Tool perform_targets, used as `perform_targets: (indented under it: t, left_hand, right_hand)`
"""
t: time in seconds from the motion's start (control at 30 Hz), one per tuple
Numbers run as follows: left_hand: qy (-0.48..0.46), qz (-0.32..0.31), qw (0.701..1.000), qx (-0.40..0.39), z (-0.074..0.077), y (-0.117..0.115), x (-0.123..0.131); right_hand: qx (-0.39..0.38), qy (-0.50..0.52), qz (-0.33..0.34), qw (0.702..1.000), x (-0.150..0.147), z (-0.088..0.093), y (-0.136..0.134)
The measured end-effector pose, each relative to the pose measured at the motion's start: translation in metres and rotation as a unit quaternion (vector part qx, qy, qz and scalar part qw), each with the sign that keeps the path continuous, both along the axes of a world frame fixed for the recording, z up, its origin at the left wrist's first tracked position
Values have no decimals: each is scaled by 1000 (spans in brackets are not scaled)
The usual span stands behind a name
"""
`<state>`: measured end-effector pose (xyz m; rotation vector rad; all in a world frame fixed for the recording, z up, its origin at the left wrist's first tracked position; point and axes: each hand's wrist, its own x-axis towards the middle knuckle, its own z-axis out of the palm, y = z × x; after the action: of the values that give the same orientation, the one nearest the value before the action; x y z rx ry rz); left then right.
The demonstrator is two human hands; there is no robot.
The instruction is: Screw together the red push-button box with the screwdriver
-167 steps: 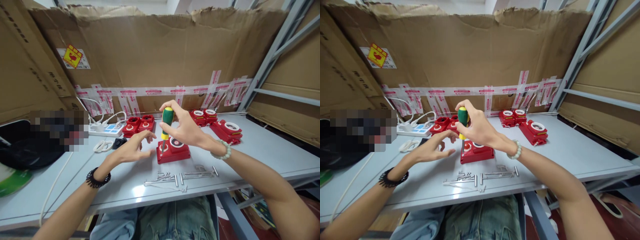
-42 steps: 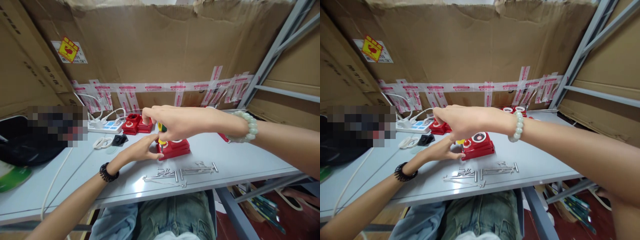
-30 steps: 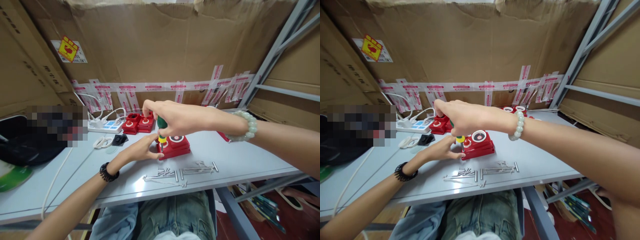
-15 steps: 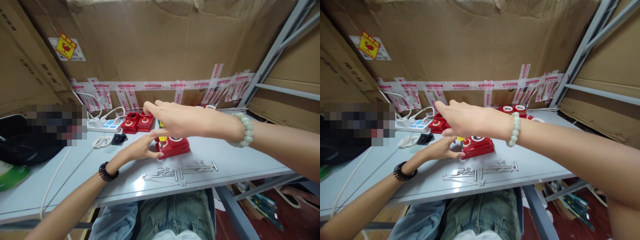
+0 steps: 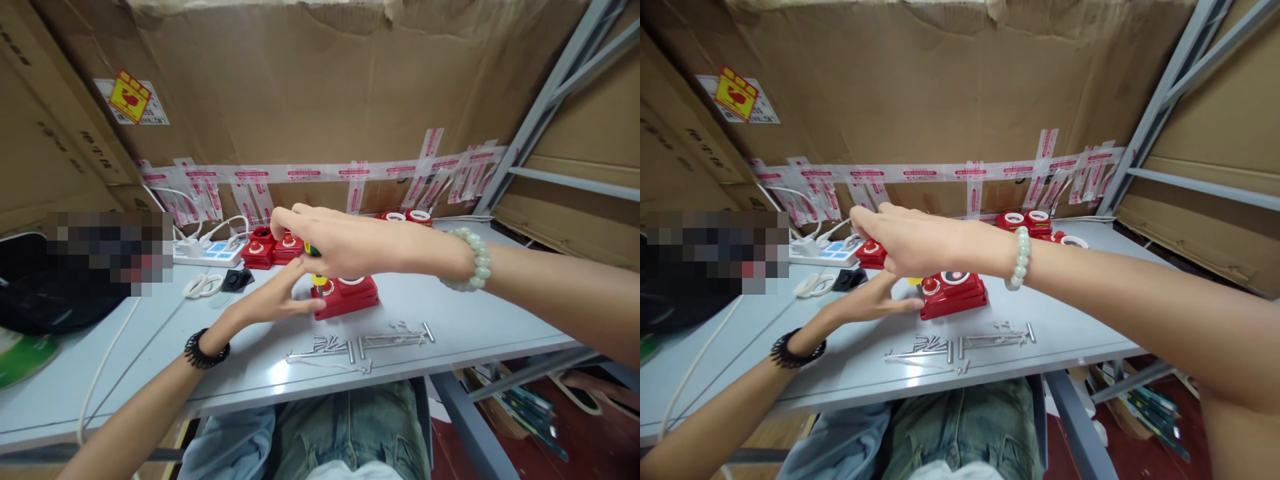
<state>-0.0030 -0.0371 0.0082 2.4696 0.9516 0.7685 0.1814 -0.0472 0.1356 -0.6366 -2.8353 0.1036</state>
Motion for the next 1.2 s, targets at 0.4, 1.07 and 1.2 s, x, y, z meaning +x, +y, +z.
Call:
perform_targets:
  t: [0.4,1.07,1.2]
  left_hand:
    - [-270,43,961,-42,10,-6,18]
    - [-266,27,961,-69,8,-6,20]
    - [-262,2,960,-94,11,-8,18]
  right_hand:
    - [50,51,-87,994,-2,-9,-1]
    - [-18,290,-56,955,12,-41,4]
    - [-59,284,-42,956,14,-40,3]
